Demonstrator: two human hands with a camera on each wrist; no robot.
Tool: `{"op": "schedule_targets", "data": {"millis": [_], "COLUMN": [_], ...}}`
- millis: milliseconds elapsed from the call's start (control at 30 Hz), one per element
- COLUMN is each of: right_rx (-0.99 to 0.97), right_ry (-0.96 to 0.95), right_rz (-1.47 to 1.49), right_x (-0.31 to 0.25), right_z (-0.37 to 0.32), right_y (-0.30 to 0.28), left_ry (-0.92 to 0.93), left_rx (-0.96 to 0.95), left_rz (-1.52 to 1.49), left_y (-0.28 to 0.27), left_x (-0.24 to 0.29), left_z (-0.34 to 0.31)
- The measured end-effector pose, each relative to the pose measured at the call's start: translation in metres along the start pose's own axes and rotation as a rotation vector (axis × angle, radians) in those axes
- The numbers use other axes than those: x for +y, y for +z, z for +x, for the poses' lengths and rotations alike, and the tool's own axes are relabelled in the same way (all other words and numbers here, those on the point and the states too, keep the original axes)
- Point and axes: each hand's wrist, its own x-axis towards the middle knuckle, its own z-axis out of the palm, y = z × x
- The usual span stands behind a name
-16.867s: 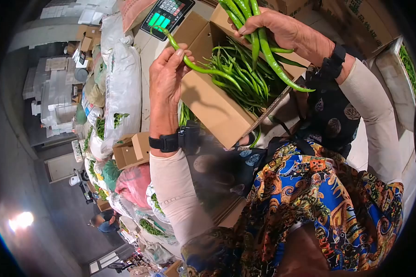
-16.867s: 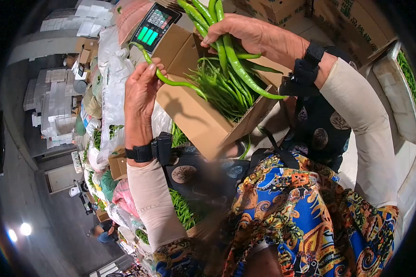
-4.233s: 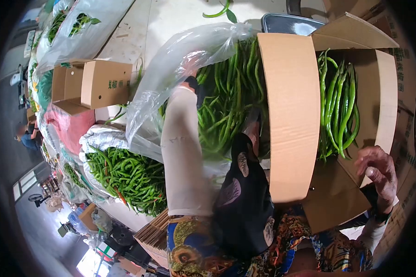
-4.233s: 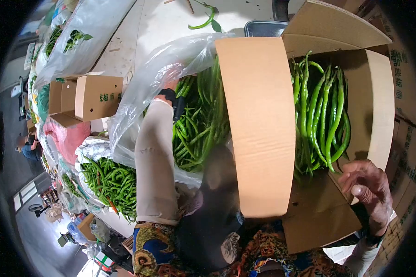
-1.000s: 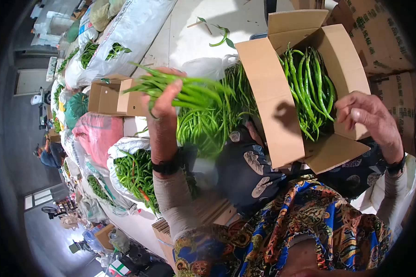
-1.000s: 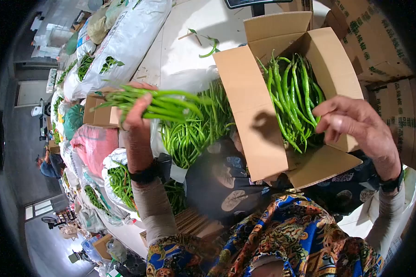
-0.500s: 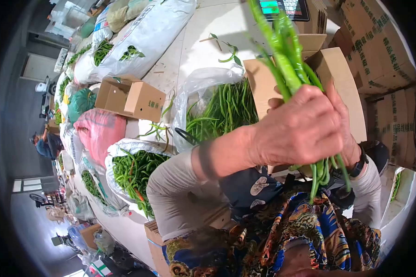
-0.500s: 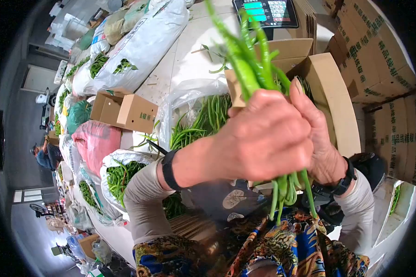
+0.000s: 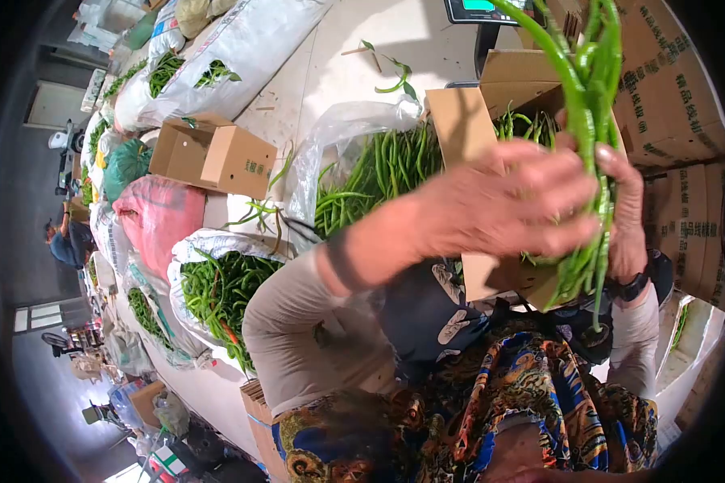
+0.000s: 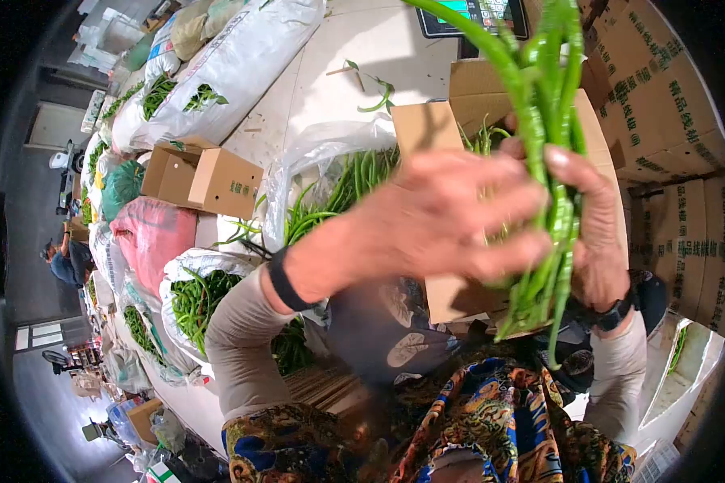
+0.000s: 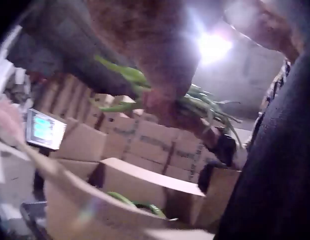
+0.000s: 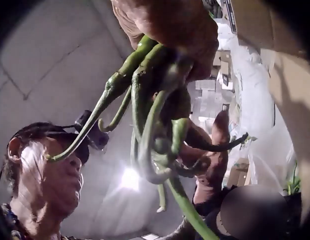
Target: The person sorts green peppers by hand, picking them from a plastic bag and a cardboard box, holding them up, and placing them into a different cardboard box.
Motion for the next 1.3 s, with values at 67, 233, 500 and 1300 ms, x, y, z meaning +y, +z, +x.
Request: {"op": "schedule_targets", "data": {"millis": [67, 233, 500, 1300], "right_rx": [-0.092, -0.129, 0.121, 0.202], "right_ry": [-0.025, 0.002, 0.204, 0.093], "right_rz": [0.153, 0.381, -0.016, -0.1], "right_x": [-0.009, -0.002, 0.007, -0.001], "right_z": [0.004, 0.012, 0.004, 0.003], "right_y": [-0.018, -0.036, -0.032, -0.084], "left_ry": [-0.261, -0.742, -0.912, -1.179], "left_rx": [-0.159, -0.109, -0.441, -0.631], "left_rz": [-0.043, -0.009, 0.358, 1.032], "left_y": [-0.031, 0.001, 0.03, -0.076], "left_x": [-0.033, -0.086, -0.113, -0.148], "left_z": [-0.035, -0.155, -0.246, -0.5]}}
